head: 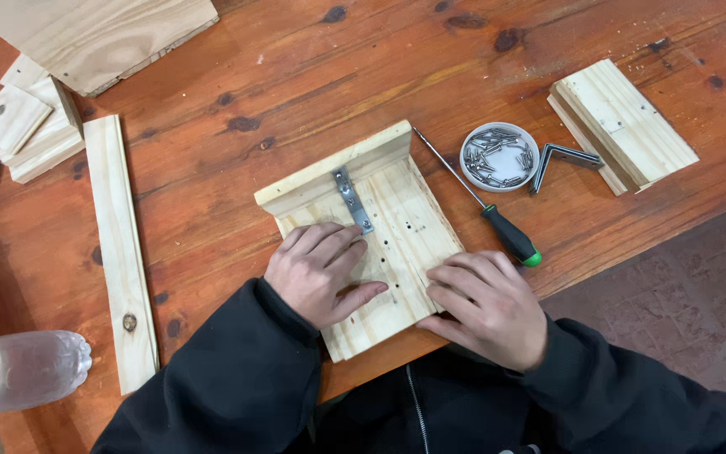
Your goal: The person attaches metal hinges to wooden planks using a screwdriver and screws. They secure one hinge to a small plank, then attach the other side to a larger wooden base, repeating the process for a second hinge on another plank.
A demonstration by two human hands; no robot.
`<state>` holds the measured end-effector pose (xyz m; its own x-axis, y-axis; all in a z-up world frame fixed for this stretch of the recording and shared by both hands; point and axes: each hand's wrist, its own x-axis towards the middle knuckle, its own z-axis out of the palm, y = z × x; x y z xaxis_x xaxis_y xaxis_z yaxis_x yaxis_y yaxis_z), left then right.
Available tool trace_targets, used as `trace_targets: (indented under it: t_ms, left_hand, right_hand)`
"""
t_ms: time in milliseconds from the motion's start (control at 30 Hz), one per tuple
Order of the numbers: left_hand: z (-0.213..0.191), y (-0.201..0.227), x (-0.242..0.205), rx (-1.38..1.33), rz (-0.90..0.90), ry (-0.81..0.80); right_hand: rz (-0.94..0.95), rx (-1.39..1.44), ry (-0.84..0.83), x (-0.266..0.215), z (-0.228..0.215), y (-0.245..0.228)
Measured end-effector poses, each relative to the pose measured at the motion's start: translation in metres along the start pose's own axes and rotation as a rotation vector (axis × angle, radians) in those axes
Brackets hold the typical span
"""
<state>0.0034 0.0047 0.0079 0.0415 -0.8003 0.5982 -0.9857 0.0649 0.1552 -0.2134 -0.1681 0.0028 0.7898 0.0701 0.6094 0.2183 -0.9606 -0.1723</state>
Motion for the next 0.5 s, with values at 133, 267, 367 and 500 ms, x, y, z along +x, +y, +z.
trace_targets:
  t_ms: [133,267,367,500]
  left_hand:
    - [0.002,0.002,-0.001,0.009,-0.004,0.005]
    - [0.002,0.004,-0.001,0.004,-0.012,-0.007]
    - [0.002,0.003,-0.001,0.003,-0.019,-0.027]
    - [0.003,0.003,-0.002,-0.001,-0.024,-0.040]
  right_hand:
    - [0.055,-0.021,-0.017,0.007,0.010,-0.002]
    - [0.091,-0.071,-0.025,0.014,0.019,0.000]
    - [0.105,-0.082,-0.042,0.017,0.021,0.000]
    - [0.125,0.095,0.029,0.017,0.006,-0.003]
